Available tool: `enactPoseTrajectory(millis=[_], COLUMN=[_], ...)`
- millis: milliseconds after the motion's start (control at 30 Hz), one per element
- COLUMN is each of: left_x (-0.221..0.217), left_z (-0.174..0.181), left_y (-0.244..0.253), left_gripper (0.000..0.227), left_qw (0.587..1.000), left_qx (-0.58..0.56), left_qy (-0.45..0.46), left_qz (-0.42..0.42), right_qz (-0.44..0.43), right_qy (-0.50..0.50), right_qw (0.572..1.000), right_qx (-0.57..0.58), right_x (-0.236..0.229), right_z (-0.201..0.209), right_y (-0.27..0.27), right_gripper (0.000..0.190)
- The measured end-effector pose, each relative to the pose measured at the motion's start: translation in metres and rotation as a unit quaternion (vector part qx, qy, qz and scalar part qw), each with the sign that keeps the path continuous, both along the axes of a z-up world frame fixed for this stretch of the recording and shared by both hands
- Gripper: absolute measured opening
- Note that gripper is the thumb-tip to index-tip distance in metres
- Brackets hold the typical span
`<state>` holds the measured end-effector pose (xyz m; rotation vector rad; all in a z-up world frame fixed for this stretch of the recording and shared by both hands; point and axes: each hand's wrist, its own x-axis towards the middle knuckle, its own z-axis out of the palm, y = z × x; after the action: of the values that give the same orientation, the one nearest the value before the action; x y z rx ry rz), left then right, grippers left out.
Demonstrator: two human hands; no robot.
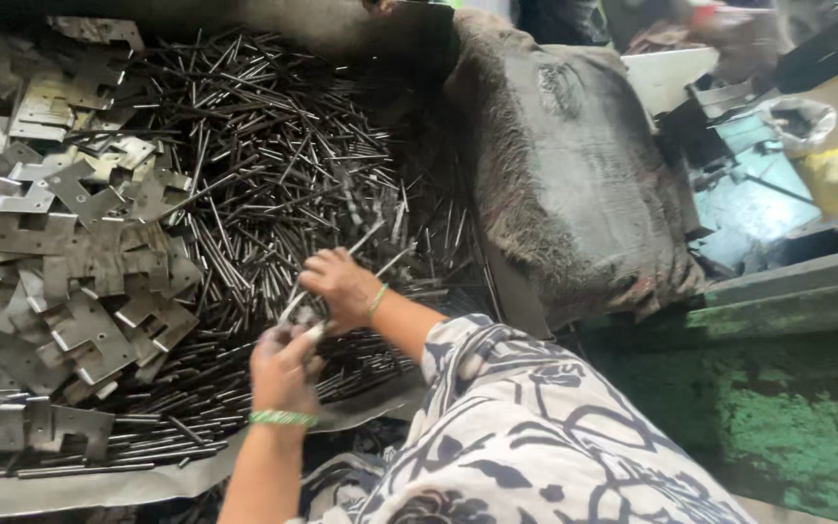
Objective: The person sits on the floor and sorts small metal brackets and rods from a large bin, separating them by hand into different piles. The person repeatedly picks up mixed parts, separates the brackets from the rods, and places them into distinct sections of the bin.
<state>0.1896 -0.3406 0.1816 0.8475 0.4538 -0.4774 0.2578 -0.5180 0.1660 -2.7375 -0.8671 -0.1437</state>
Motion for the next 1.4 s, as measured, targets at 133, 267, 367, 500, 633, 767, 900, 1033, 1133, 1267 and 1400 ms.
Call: enactPoseTrajectory(millis=[133,267,367,500,633,767,900,1033,1133,1267,1400], left_x=[-0.024,-0.052,-0.076,-0.103,-0.11,-0.088,-0.026,0.028,0.049,0.067,0.088], left_z=[0.007,0.012,0.012,0.019,0.056,0.093,0.081,0.051,0.029,0.003,-0.024], left_y=[0.037,0.079,0.11,0.139,0.158,0.155,0.082,-0.043,-0.118,-0.156,-0.149], left_gripper=[0.023,0.023,0.021,0.014,0.016,0.013,0.04,0.044,0.045,0.062,0.071], left_qw=[0.999,0.994,0.981,0.959,0.942,0.921,0.975,0.977,0.96,0.946,0.947], left_qx=[0.024,0.057,0.147,0.237,0.174,0.266,0.091,0.031,0.004,0.122,0.121], left_qy=[-0.013,-0.025,0.023,-0.118,-0.158,-0.248,-0.195,-0.114,-0.163,-0.166,-0.217], left_qz=[0.039,0.092,0.125,0.099,0.238,0.138,-0.048,-0.177,-0.226,-0.248,-0.205], right_qz=[0.028,0.059,0.085,0.091,0.071,0.024,-0.068,-0.273,-0.381,-0.481,-0.455], right_qy=[-0.008,-0.002,0.004,-0.007,-0.082,-0.076,-0.111,-0.017,0.065,0.099,-0.012], right_qw=[0.999,0.994,0.994,0.993,0.985,0.987,0.979,0.953,0.906,0.838,0.871], right_qx=[0.032,0.092,0.067,0.078,0.131,0.139,0.158,0.129,0.172,0.236,0.184], right_x=[-0.016,-0.033,-0.047,-0.063,-0.071,-0.072,-0.074,-0.08,-0.069,-0.043,-0.019], right_z=[0.008,0.016,0.021,0.04,0.079,0.105,0.1,0.075,0.041,-0.005,-0.028], right_y=[0.037,0.083,0.12,0.152,0.178,0.145,0.05,-0.038,-0.082,-0.101,-0.09], right_gripper=[0.076,0.072,0.079,0.077,0.068,0.044,0.057,0.045,0.041,0.043,0.041])
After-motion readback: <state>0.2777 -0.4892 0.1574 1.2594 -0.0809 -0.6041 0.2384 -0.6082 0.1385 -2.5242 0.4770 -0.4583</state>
